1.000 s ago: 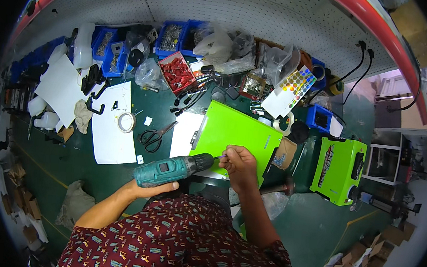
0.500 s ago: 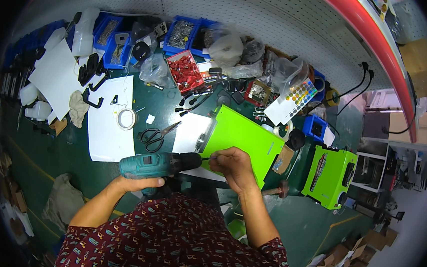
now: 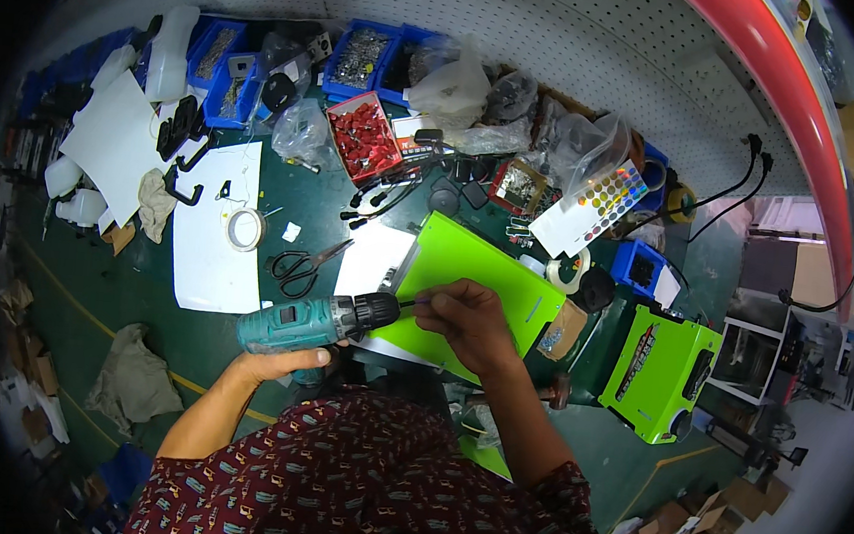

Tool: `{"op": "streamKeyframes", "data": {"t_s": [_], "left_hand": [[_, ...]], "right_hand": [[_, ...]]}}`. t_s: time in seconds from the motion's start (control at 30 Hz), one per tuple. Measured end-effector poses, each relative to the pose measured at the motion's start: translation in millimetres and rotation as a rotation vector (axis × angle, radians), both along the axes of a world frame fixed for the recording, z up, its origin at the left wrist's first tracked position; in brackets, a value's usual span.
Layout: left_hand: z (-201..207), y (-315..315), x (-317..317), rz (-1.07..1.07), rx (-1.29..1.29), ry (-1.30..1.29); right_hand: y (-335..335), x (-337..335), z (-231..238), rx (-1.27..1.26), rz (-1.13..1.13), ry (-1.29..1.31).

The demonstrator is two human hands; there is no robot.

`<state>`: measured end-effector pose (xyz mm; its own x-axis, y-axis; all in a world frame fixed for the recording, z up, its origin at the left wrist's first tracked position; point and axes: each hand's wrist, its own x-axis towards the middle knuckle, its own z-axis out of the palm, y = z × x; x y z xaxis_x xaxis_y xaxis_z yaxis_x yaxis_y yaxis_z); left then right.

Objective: The person assembles a green electronic device by attaching a green panel to a metal chassis using a cordless drill and screws. They then place a black top cover with a fan onto the chassis and secure it with screws. Finally, they attach a sticker to the green panel.

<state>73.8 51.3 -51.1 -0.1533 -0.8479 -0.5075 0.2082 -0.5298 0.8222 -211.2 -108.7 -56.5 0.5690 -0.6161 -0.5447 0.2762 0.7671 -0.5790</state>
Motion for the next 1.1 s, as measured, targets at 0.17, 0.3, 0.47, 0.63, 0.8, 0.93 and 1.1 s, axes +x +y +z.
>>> {"op": "streamKeyframes", "data": {"t_s": [0.17, 0.3, 0.47, 0.63, 0.8, 0.93, 1.1], "left_hand": [[6, -10, -15, 0.17, 0.092, 0.235], [-3, -16, -12, 0.242, 0.053, 0.343], [-1, -23, -8, 0.295, 0.008, 0.328], [-7, -13, 0, 0.31, 0.081, 0.143], [-6, -23, 6, 0.316, 0.195, 0.117], [-6, -42, 11, 0.238, 0.193, -0.013], [2, -73, 14, 0.094, 0.177, -0.181]], "right_hand": [[-15, 3, -7, -0.02, 0.079, -0.002], [-48, 28, 1, -0.098, 0.15, -0.007], [-106, 34, -60, -0.95, 0.225, 0.415], [-138, 52, -119, -1.266, 0.564, 0.445], [-144, 55, -128, -1.305, 0.613, 0.433], [-142, 63, -142, -1.368, 0.527, 0.427], [-140, 67, -149, -1.395, 0.532, 0.476]]}}
